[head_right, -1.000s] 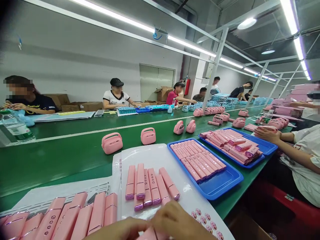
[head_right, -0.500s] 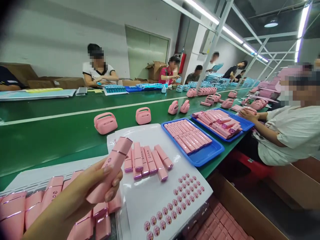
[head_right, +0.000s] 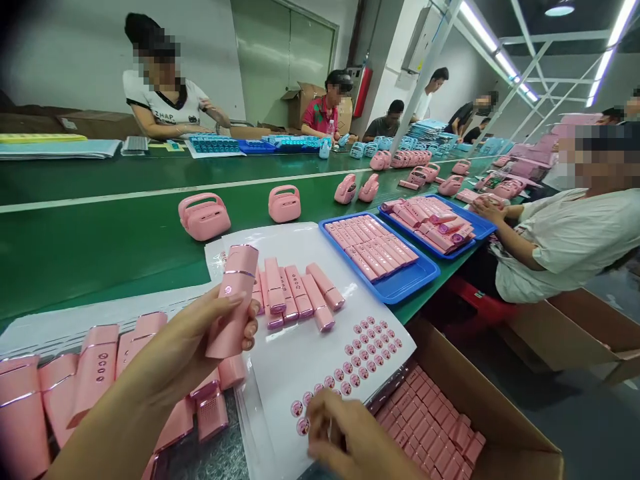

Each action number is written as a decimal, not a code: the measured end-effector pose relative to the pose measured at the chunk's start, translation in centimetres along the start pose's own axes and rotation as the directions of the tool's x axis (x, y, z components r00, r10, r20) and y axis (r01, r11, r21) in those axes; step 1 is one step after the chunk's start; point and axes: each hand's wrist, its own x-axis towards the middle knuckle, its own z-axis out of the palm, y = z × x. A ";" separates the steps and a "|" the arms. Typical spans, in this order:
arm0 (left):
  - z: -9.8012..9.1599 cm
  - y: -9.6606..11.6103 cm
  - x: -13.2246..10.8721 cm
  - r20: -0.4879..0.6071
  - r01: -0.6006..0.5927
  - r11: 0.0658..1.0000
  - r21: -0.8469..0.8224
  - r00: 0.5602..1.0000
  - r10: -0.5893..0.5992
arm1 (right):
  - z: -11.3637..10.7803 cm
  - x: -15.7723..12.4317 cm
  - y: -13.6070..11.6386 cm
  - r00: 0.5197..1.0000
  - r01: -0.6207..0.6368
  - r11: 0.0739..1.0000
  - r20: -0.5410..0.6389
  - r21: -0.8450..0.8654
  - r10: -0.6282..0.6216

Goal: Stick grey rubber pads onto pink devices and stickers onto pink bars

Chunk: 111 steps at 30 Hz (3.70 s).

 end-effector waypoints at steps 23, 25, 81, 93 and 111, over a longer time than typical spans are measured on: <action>-1.0 -8.6 -0.2 -0.009 -0.083 0.984 -0.156 0.997 0.083 | 0.8 5.5 1.9 0.984 -0.001 0.993 0.177 0.118 -0.020; -1.2 -8.9 -0.3 0.019 -0.077 0.986 -0.147 0.997 0.081 | 0.2 5.8 1.4 0.975 -0.140 0.932 0.211 0.334 0.071; 0.2 -11.4 -1.4 0.058 0.034 0.999 -0.030 0.998 -0.032 | -4.2 7.6 -5.8 0.887 0.127 0.991 -0.445 -0.029 -0.127; -0.2 -12.0 -1.1 0.039 -0.023 0.994 -0.109 0.999 0.028 | -1.3 7.3 -3.9 0.945 0.049 0.923 -0.318 0.381 0.080; 8.2 -10.3 9.9 0.512 -0.475 -0.228 0.850 0.846 0.148 | -11.8 20.1 5.4 0.890 -0.184 0.959 -0.450 -0.215 0.070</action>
